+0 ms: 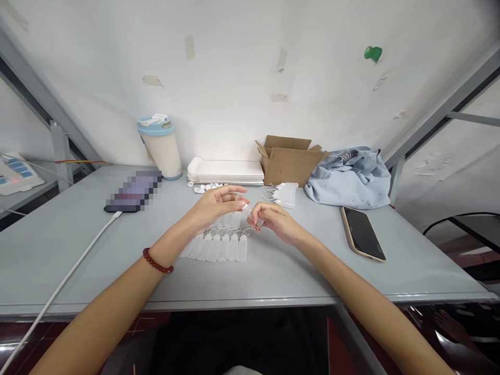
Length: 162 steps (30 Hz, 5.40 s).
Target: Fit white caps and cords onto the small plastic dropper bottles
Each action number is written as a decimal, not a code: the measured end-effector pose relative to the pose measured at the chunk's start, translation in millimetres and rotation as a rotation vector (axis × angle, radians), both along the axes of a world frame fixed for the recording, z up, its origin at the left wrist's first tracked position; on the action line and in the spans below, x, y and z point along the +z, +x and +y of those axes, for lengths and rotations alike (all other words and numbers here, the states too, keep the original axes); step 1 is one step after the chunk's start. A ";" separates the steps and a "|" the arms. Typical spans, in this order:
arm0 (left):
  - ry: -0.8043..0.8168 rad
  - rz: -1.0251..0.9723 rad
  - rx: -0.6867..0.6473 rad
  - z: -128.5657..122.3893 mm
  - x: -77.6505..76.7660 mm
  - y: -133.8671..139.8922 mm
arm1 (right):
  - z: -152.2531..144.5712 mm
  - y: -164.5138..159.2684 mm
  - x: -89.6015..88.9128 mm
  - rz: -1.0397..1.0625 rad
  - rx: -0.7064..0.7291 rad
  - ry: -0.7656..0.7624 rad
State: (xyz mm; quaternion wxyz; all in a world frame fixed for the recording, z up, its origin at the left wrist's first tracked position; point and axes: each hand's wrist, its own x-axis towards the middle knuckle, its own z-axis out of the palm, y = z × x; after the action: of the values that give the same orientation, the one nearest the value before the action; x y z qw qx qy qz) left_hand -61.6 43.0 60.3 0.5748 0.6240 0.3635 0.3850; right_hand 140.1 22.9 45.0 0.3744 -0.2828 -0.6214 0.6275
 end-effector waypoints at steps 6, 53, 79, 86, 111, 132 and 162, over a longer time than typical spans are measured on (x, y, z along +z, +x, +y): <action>0.007 0.179 0.072 -5.4 4.8 6.3 | -1.2 0.4 2.1 -0.042 -0.015 0.026; 0.012 0.291 0.003 -4.9 -1.6 6.8 | -1.2 1.5 5.3 -0.002 -0.022 -0.012; 0.005 0.276 -0.025 -5.0 -2.7 7.2 | -2.1 0.4 6.9 -0.007 0.005 -0.035; -0.019 0.277 -0.035 -3.6 -3.8 7.0 | -1.9 3.1 6.4 -0.023 0.020 -0.008; 0.034 0.299 -0.022 -5.8 -0.3 8.0 | -3.4 2.1 8.5 -0.018 0.040 0.002; 0.197 0.408 0.019 -8.2 0.4 8.8 | -6.5 -3.4 3.1 -0.304 -0.154 0.172; 0.450 0.787 0.620 47.4 -14.1 -58.6 | 87.1 98.9 -34.4 -0.889 -0.930 0.805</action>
State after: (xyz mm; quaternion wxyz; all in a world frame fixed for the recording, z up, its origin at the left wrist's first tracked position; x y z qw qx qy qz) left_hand -120.2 90.4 46.2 0.1072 0.6919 0.6267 0.3421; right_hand 239.0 110.0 10.6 0.3888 -0.5835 -0.7116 -0.0432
